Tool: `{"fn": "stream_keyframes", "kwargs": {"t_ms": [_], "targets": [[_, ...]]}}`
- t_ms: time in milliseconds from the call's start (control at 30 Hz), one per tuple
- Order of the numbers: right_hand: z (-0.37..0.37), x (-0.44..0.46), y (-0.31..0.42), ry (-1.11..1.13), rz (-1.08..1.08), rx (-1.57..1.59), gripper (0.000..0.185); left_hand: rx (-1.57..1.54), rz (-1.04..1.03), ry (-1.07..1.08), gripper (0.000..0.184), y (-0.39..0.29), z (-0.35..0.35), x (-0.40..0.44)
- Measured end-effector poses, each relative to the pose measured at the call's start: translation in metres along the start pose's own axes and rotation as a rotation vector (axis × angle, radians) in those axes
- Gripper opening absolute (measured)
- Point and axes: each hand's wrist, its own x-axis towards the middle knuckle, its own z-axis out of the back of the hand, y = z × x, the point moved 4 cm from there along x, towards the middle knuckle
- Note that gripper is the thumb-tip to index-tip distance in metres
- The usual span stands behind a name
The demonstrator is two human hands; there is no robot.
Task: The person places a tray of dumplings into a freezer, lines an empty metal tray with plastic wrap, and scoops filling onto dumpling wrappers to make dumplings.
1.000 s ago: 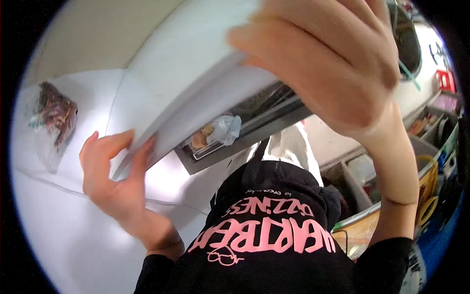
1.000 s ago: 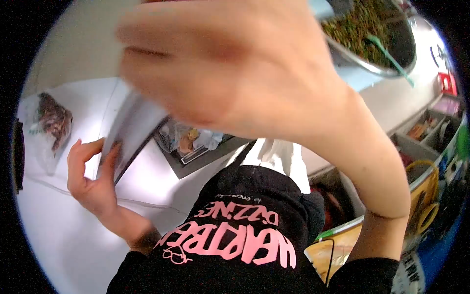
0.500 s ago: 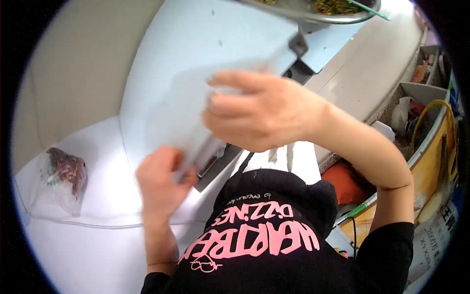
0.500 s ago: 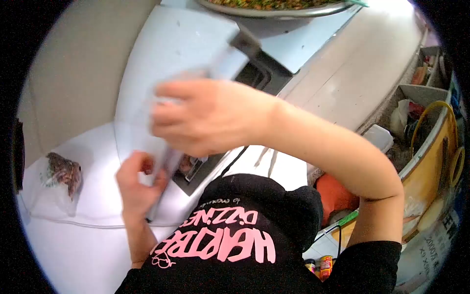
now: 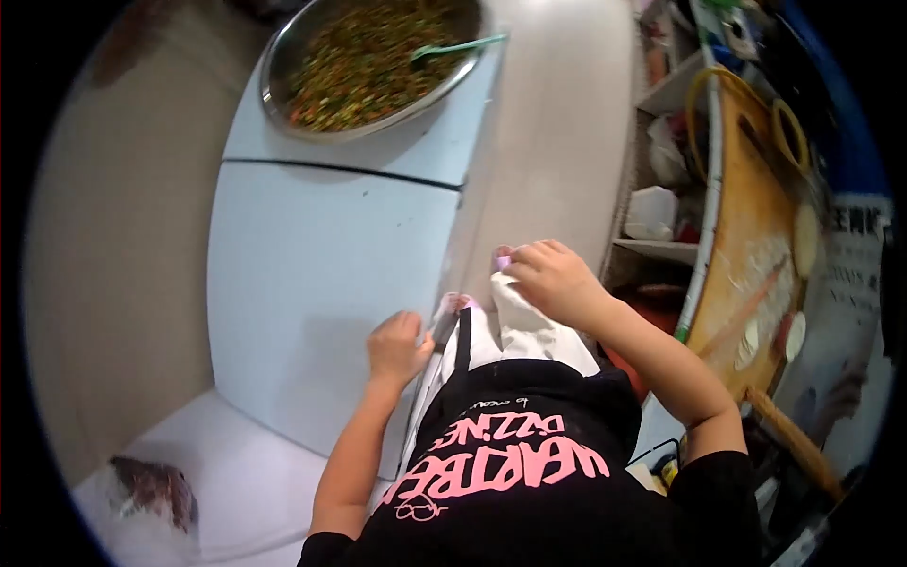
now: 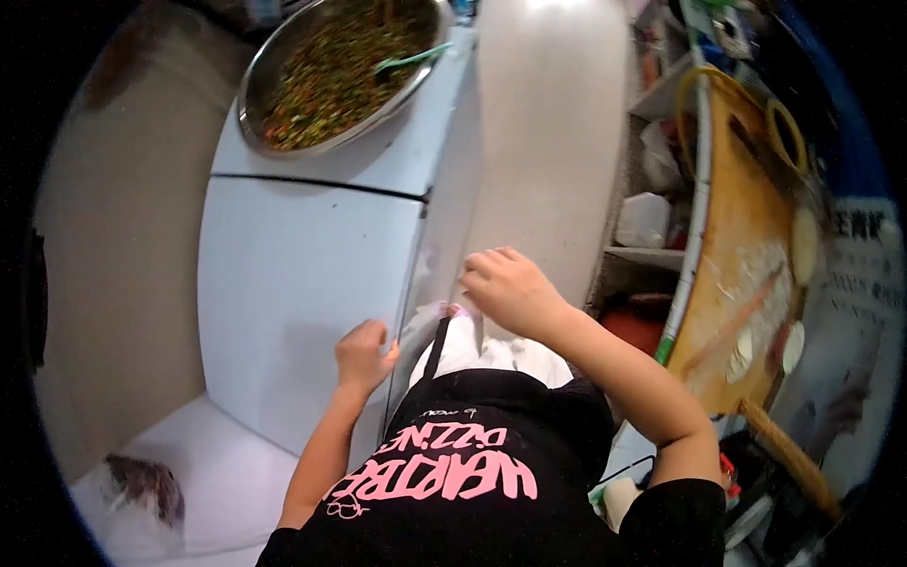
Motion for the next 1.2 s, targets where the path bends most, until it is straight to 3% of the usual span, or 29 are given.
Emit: {"fn": "stream_keyframes", "kwargs": {"t_ms": [67, 100, 167, 300, 400, 533, 767, 833, 933, 1067, 1200], "targets": [[0.025, -0.035, -0.023, 0.110, -0.352, 0.009, 0.009, 0.003, -0.007, 0.057, 0.020, -0.003, 0.002, 0.003], [0.040, -0.051, -0.029, 0.093, -0.374, -0.017, 0.009, 0.032, 0.034, 0.108, 0.021, -0.004, 0.002, 0.007], [0.071, -0.081, -0.045, -0.014, -0.622, -0.037, 0.008, 0.049, 0.050, 0.173, 0.021, -0.006, 0.006, 0.013], [0.100, -0.124, -0.089, -0.174, -0.757, 0.003, 0.008, -0.033, 0.198, 0.252, 0.021, -0.027, 0.022, 0.038], [0.110, -0.139, -0.128, -0.298, -0.858, 0.089, 0.009, -0.145, 0.233, 0.141, 0.018, -0.063, 0.031, 0.080], [0.129, -0.150, -0.176, -0.315, -0.907, 0.188, 0.012, -0.275, 0.195, 0.085, 0.017, -0.138, 0.041, 0.159], [0.159, -0.152, -0.245, -0.337, -0.901, 0.183, 0.013, -0.298, -0.183, 0.064, 0.018, -0.259, 0.039, 0.305], [0.173, -0.128, -0.270, -0.337, -0.863, 0.144, 0.013, -0.339, -0.225, 0.049, 0.018, -0.289, 0.047, 0.338], [0.185, -0.083, -0.298, -0.323, -0.892, 0.329, 0.013, -0.375, -0.275, 0.067, 0.019, -0.322, 0.060, 0.377], [0.208, -0.017, -0.345, -0.424, -0.705, 0.318, 0.013, -0.426, -0.388, 0.015, 0.018, -0.345, 0.071, 0.444], [0.242, 0.020, -0.398, -0.435, -0.825, 0.408, 0.015, -0.470, -0.519, -0.106, 0.015, -0.371, 0.085, 0.523]]}}
